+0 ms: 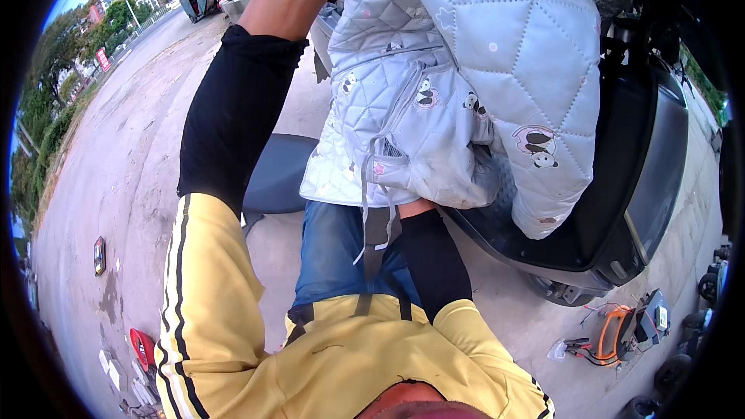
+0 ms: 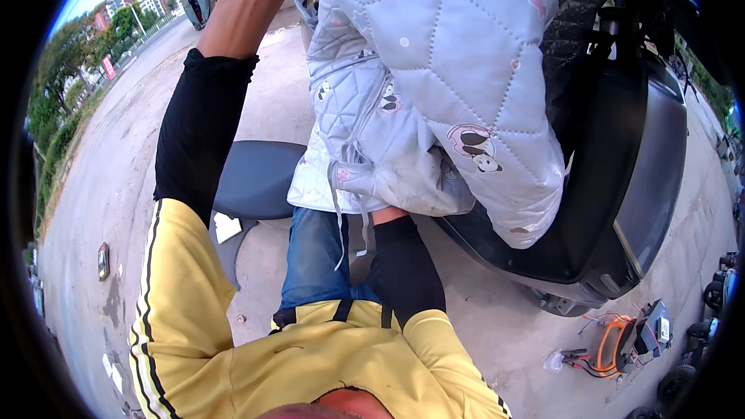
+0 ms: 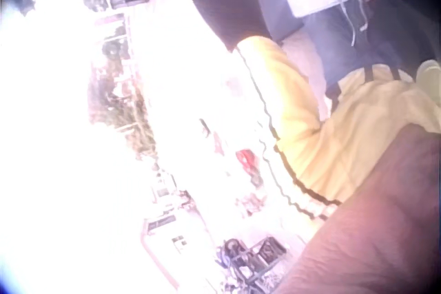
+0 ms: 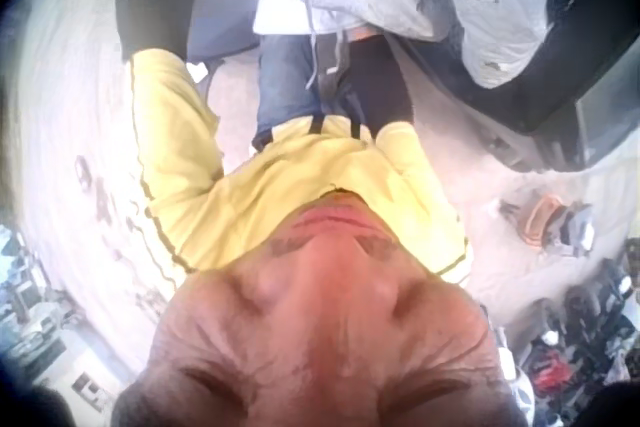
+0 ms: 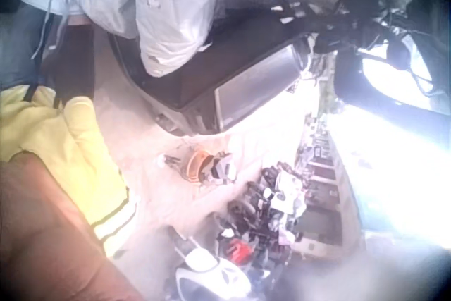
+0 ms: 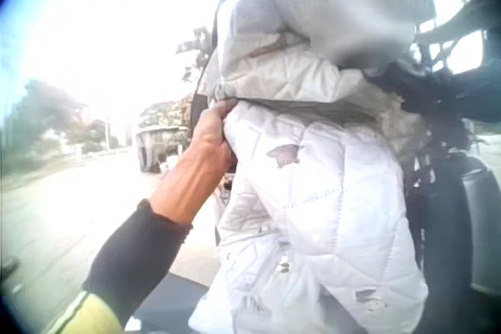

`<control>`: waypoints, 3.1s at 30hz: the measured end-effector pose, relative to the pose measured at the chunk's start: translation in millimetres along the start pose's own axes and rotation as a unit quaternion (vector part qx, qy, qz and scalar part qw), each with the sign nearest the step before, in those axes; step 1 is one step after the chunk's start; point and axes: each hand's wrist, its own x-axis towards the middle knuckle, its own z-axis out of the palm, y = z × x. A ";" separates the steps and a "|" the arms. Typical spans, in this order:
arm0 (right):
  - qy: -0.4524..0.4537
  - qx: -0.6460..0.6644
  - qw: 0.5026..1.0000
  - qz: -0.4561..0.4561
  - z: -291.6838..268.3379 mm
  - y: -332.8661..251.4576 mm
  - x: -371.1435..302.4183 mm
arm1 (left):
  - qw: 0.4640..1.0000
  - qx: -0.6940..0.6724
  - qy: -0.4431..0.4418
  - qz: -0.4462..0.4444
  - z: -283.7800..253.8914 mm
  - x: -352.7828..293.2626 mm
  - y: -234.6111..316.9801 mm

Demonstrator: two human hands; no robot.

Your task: The person uses a screwdriver to remove screws from the scooter's floorboard and seat area, then opens the under-seat storage compartment and removes a quilted cover and other items. The person continues to unscrew fasteners inside the compartment while handling the removed parts.

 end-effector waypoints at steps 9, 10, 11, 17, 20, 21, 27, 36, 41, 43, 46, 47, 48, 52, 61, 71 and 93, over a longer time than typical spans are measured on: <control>0.001 -0.066 0.996 0.053 -241.4 123.2 142.9 | 0.785 0.611 -0.049 0.085 -189.2 -188.1 -136.4; 0.006 -0.074 0.995 0.065 -253.8 128.4 188.8 | 0.454 0.807 -0.126 0.356 -197.8 -216.1 -164.7; 0.017 -0.090 0.993 0.078 -274.0 130.7 228.7 | 0.462 0.805 -0.120 0.353 -205.1 -218.4 -172.9; 0.078 -0.173 0.972 0.137 -367.1 152.9 346.7 | 0.646 0.743 -0.159 0.071 -171.6 -254.4 -304.7; 0.092 -0.189 0.961 0.177 -402.9 204.4 239.8 | 0.698 0.688 -0.175 -0.097 -160.5 -259.6 -383.3; 0.108 -0.218 0.953 0.180 -465.7 204.3 202.3 | 0.727 0.650 -0.178 -0.132 -147.2 -241.2 -408.6; 0.096 -0.248 0.950 0.165 -459.8 248.3 273.6 | 0.835 0.486 -0.251 -0.053 -175.4 -309.3 -434.6; -0.022 -0.511 0.848 0.136 -352.8 133.1 188.6 | 0.764 0.631 0.023 -0.137 -213.3 -410.8 -173.6; 0.175 -0.353 0.911 0.121 -221.0 -78.0 42.5 | 0.618 0.511 0.591 -0.089 -351.3 -537.5 -59.5; 0.188 -0.344 0.919 0.030 -195.3 -98.8 3.0 | 0.627 0.349 0.678 -0.159 -428.9 -561.5 -14.4; 0.159 -0.293 0.938 -0.093 -132.6 -136.4 -14.4 | 0.638 0.180 0.733 -0.151 -488.7 -581.6 38.5; 0.118 -0.216 0.963 -0.107 -109.4 -140.4 -9.2 | 0.634 0.161 0.745 -0.134 -502.3 -608.3 62.2; 0.096 -0.185 0.968 -0.141 -87.6 -146.6 0.7 | 0.650 0.168 0.727 -0.142 -521.6 -608.0 74.2; 0.007 -0.242 0.963 -0.117 -9.6 -177.9 56.9 | 0.685 0.156 0.709 -0.055 -556.0 -553.3 74.3; -0.190 -0.187 0.959 -0.095 143.7 -171.5 160.2 | 0.519 0.383 0.763 -0.042 -539.4 -548.5 70.3; -0.280 -0.053 0.922 -0.264 235.7 -313.4 224.0 | 0.667 0.511 0.520 0.153 -341.4 -451.8 22.0; 0.104 -0.234 0.945 -0.203 88.4 -336.6 287.4 | 0.656 -0.010 0.752 0.067 -594.4 -680.5 137.2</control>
